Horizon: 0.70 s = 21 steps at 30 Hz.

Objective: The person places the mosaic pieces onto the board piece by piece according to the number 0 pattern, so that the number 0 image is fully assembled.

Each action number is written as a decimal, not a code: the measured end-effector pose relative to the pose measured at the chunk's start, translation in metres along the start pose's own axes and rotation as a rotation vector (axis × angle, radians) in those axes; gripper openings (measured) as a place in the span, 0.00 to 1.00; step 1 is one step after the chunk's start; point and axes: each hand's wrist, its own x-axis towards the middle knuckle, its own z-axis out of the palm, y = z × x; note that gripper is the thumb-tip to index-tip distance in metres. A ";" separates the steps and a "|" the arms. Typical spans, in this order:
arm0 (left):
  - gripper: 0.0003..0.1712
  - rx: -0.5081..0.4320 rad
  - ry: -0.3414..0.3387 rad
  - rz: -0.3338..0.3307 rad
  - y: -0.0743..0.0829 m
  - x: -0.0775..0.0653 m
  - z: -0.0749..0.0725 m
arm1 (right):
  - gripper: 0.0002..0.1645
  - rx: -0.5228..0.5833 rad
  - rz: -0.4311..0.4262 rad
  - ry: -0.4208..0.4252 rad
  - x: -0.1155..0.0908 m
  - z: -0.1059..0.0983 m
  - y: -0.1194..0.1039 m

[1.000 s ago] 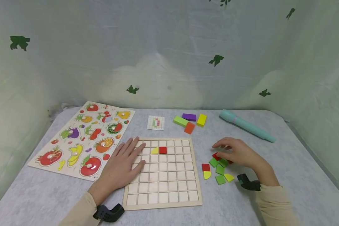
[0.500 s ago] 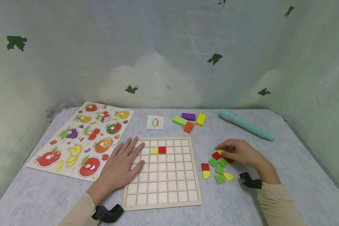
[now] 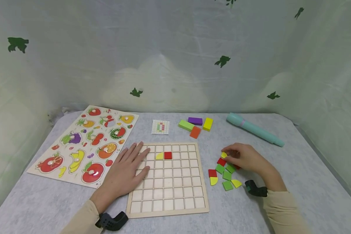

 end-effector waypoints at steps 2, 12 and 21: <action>0.39 0.000 0.001 0.000 0.000 0.000 0.000 | 0.19 0.000 -0.002 -0.008 0.000 -0.001 -0.001; 0.39 0.000 0.005 0.003 0.000 0.000 0.001 | 0.16 -0.035 0.007 0.038 0.006 0.005 -0.013; 0.39 -0.003 0.008 0.001 0.001 -0.001 -0.001 | 0.16 0.002 -0.095 0.006 0.024 0.013 -0.043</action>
